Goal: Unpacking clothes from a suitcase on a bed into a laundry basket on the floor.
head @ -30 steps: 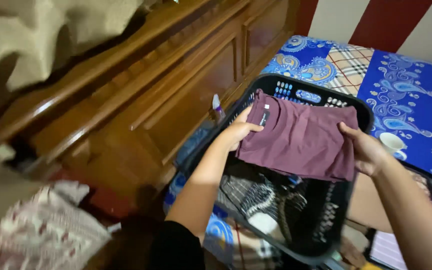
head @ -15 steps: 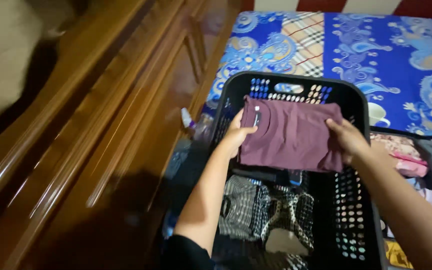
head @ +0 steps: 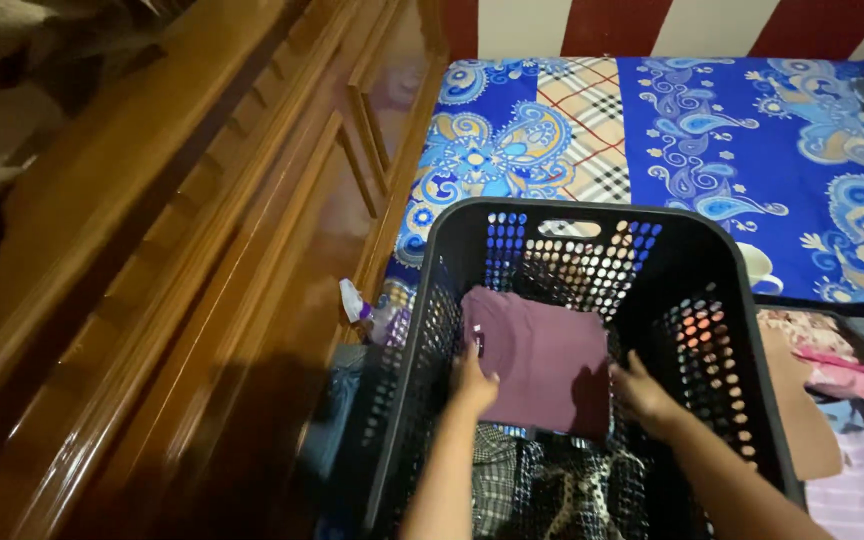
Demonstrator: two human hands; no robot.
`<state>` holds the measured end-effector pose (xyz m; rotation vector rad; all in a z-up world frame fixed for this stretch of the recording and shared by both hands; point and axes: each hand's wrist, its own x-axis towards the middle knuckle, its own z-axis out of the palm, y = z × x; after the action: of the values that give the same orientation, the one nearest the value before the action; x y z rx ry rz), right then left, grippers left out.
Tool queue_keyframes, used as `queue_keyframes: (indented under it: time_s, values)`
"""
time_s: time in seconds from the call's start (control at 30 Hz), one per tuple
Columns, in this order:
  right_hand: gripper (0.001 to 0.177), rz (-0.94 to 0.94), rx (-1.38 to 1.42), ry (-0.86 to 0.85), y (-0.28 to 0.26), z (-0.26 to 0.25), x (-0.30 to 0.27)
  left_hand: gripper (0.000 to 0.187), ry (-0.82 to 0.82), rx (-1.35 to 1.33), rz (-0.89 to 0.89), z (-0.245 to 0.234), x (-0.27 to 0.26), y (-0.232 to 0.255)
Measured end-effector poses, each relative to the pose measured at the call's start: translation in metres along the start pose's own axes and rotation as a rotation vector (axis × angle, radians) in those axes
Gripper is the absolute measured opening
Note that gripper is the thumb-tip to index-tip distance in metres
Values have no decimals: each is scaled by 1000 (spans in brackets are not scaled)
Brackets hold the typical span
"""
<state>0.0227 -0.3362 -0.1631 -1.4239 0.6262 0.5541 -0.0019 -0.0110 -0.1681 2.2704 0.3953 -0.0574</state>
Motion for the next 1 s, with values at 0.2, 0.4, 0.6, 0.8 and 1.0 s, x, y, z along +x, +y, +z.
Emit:
queue_keyframes:
  time_s: [0.2,0.4,0.6,0.8,1.0]
  values:
    - [61,-450,-297,-174,112,-35,122,90,98,92,-112,-2,-39,11]
    - [49,-422,-475,317,79,-4,53,74,54,310,-153,-10,-51,11]
    - [37,-532,-746,658,97,-15,70,81,83,321,-98,-4,-55,2]
    - [85,-179,-650,156,83,-24,53,93,-65,327,-180,2,-58,-14]
    - [59,22,-532,-319,118,-52,107,97,-49,303,-318,-6,-74,9]
